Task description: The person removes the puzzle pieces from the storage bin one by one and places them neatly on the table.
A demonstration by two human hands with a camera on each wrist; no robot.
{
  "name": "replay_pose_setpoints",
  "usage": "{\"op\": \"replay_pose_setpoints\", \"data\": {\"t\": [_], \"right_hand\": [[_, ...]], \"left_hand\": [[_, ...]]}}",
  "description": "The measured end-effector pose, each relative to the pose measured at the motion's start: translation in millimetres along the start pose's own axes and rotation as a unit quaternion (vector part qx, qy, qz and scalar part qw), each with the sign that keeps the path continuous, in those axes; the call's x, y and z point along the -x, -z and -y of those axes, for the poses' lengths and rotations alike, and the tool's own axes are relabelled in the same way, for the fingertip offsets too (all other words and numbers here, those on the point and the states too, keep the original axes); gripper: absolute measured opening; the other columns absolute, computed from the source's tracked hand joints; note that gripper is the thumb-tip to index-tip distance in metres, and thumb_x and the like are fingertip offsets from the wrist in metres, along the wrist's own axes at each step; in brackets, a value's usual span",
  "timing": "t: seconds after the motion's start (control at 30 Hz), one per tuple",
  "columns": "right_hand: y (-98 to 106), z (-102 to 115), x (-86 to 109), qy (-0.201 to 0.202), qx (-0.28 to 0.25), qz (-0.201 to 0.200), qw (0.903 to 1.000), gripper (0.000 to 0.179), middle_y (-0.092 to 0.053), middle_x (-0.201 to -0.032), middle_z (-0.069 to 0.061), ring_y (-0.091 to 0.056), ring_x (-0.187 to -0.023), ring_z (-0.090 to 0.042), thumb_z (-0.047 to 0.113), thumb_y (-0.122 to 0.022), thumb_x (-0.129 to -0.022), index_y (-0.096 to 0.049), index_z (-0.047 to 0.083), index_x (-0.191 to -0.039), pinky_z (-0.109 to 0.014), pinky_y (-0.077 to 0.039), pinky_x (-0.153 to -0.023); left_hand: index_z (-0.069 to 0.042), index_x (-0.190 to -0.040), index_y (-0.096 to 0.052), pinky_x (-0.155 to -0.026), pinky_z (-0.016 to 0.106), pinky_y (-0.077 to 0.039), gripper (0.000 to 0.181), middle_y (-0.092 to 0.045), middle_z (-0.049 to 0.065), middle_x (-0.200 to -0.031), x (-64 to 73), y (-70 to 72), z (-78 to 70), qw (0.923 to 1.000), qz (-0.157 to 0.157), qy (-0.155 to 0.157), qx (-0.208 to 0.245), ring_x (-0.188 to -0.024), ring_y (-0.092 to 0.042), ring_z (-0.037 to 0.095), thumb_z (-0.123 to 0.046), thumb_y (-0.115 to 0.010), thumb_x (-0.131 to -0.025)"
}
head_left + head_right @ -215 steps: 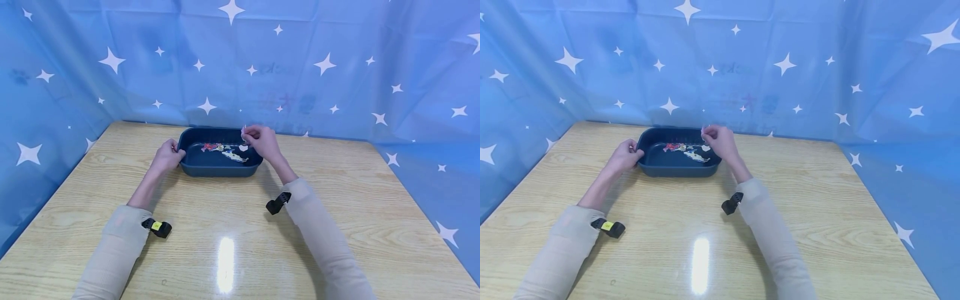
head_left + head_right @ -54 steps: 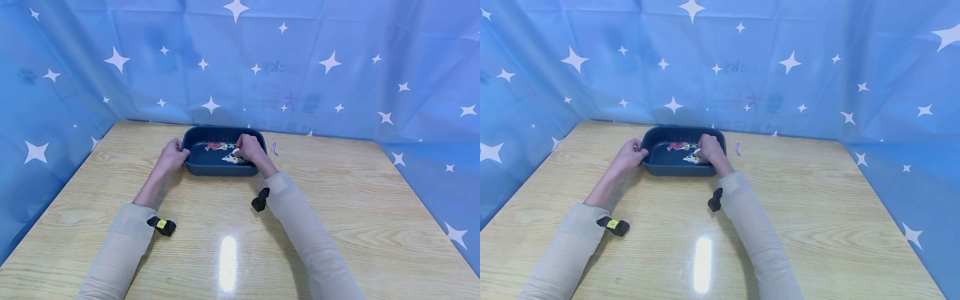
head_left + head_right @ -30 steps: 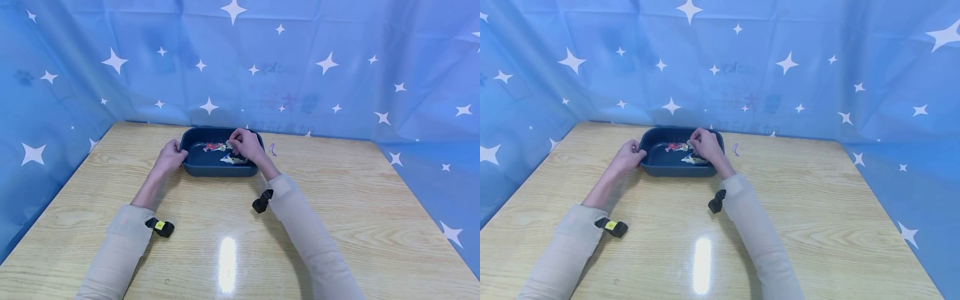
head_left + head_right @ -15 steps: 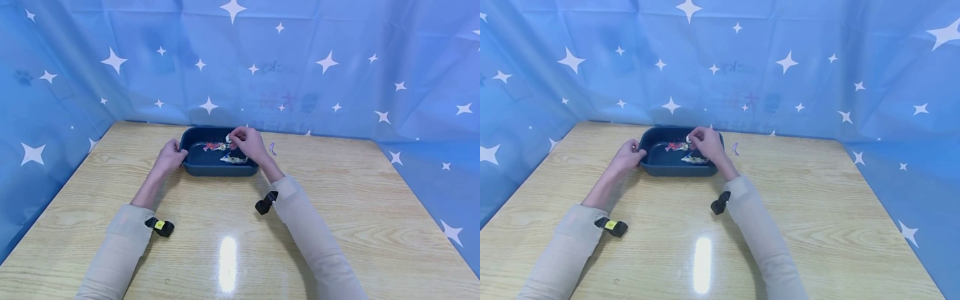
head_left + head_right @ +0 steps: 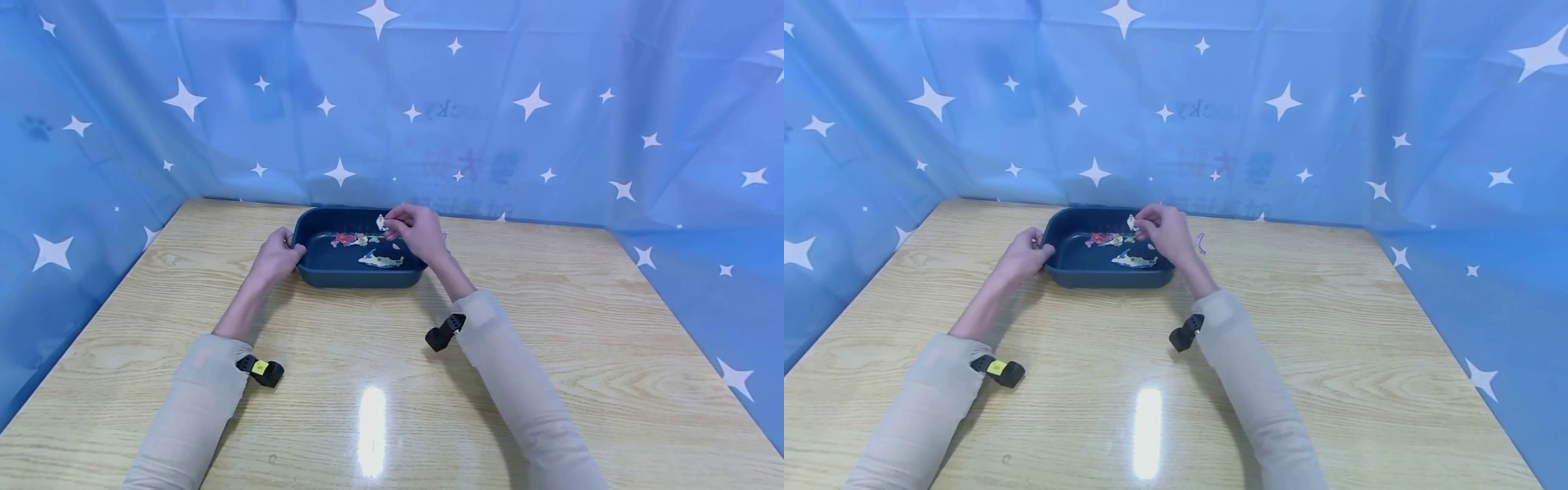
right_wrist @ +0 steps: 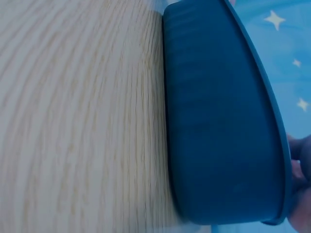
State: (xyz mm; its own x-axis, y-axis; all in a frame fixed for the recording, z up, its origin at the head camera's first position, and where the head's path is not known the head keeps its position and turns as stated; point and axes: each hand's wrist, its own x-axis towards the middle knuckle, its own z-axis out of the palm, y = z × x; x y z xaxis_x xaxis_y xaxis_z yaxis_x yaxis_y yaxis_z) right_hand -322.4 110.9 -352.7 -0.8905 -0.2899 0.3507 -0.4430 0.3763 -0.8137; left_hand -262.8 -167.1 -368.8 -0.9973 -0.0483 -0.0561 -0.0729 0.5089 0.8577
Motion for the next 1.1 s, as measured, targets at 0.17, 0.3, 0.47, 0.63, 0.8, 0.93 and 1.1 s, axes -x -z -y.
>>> {"op": "replay_pose_setpoints", "data": {"t": [0.17,0.3,0.47,0.63,0.8,0.93,1.1], "right_hand": [[6.9,-0.5,2.3,-0.002,-0.011,-0.019,0.9998,0.008,-0.072,-0.091,-0.022,-0.072,-0.072,-0.027,-0.001,-0.067,-0.095,-0.067,-0.007,-0.1,-0.05,-0.059,-0.074],[14.0,-2.1,3.7,0.0,-0.017,-0.034,0.9993,0.01,-0.072,-0.093,-0.022,-0.072,-0.073,-0.03,-0.001,-0.067,-0.094,-0.068,-0.008,-0.102,-0.05,-0.059,-0.072],[24.3,-6.6,5.7,-0.006,-0.013,-0.054,0.9985,0.014,-0.072,-0.094,-0.023,-0.073,-0.075,-0.031,0.002,-0.067,-0.095,-0.071,-0.007,-0.104,-0.049,-0.058,-0.073],[34.4,-9.1,8.7,-0.014,-0.027,-0.079,0.9964,0.014,-0.071,-0.094,-0.025,-0.072,-0.072,-0.021,0.003,-0.068,-0.095,-0.07,-0.009,-0.103,-0.045,-0.059,-0.074],[45.8,-10.7,13.5,-0.022,-0.016,-0.102,0.9944,0.015,-0.072,-0.091,-0.023,-0.072,-0.07,-0.016,0.007,-0.07,-0.095,-0.069,-0.007,-0.1,-0.03,-0.059,-0.066],[56.3,-16.2,17.9,-0.026,0.002,-0.117,0.9927,0.018,-0.071,-0.092,-0.025,-0.071,-0.069,-0.016,0.012,-0.071,-0.095,-0.069,-0.005,-0.099,-0.028,-0.059,-0.065],[70.1,-29.8,22.1,-0.051,-0.006,-0.128,0.9904,0.021,-0.069,-0.093,-0.027,-0.07,-0.067,-0.015,0.013,-0.071,-0.095,-0.067,-0.007,-0.1,-0.031,-0.06,-0.067]], "left_hand": [[-0.005,-0.092,-0.041,-0.063,0.028,-0.045,0.01,-0.048,0.01,-0.083,-0.4,-1.0,0.4,1.0,-0.002,-0.004,0.002,-0.071,-0.053,0.018,-0.008,-0.048,-0.098],[-0.005,-0.093,-0.041,-0.062,0.028,-0.045,0.009,-0.048,0.01,-0.083,-0.4,-1.4,0.6,1.0,-0.001,-0.003,0.005,-0.07,-0.053,0.018,-0.008,-0.048,-0.098],[-0.005,-0.092,-0.041,-0.062,0.028,-0.045,0.01,-0.047,0.01,-0.083,-0.3,-1.6,0.5,1.0,0.002,-0.001,0.004,-0.069,-0.053,0.018,-0.008,-0.048,-0.098],[-0.005,-0.093,-0.041,-0.062,0.028,-0.045,0.01,-0.047,0.01,-0.084,-0.2,-1.2,0.1,1.0,0.003,-0.001,0.003,-0.07,-0.053,0.019,-0.009,-0.048,-0.098],[-0.005,-0.093,-0.041,-0.062,0.028,-0.045,0.009,-0.047,0.01,-0.084,-0.7,-0.9,0.8,1.0,0.004,-0.003,0.006,-0.071,-0.053,0.019,-0.009,-0.048,-0.098],[-0.005,-0.093,-0.041,-0.061,0.027,-0.045,0.009,-0.047,0.009,-0.083,-0.6,-0.3,0.9,1.0,0.003,-0.004,0.004,-0.069,-0.053,0.018,-0.009,-0.048,-0.098],[-0.005,-0.093,-0.041,-0.06,0.027,-0.045,0.01,-0.047,0.01,-0.082,-0.6,-0.2,2.2,1.0,0.003,-0.003,0.005,-0.068,-0.054,0.018,-0.009,-0.048,-0.098]]}}
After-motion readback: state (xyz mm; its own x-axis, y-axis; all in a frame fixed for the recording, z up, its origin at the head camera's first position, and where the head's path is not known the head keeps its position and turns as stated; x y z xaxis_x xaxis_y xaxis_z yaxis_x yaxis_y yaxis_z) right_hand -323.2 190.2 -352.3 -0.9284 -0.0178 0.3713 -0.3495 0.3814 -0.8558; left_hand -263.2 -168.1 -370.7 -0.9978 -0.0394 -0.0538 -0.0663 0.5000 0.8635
